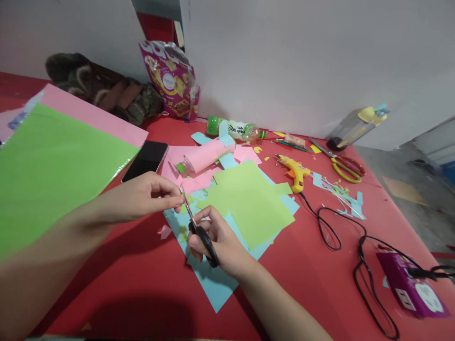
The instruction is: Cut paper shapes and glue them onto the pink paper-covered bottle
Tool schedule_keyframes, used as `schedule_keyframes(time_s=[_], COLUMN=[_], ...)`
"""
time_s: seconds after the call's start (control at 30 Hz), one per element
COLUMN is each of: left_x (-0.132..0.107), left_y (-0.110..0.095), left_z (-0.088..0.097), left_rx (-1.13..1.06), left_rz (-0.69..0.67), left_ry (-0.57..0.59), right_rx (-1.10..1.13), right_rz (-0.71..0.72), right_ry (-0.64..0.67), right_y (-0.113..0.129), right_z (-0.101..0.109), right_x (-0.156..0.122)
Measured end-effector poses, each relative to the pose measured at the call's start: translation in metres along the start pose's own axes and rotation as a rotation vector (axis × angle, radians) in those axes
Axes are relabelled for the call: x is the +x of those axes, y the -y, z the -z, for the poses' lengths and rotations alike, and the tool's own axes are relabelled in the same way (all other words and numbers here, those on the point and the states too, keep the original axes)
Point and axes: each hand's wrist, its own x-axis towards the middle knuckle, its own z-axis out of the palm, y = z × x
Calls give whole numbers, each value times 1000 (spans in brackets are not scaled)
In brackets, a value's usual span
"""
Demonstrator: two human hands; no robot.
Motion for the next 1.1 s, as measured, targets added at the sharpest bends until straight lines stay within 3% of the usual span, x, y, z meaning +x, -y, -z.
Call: schedule_keyframes(time_s=[0.47,1.1], left_x=[1,2], left_y=[-1,-9], left_z=[0,-13], left_rx=[-25,-296], left_rz=[-12,40], left_ry=[2,-100], right_rx=[15,26], right_rz=[-14,36], right_ry=[-13,-73], right_y=[1,0], right_z=[-1,-2], right_x=[0,1])
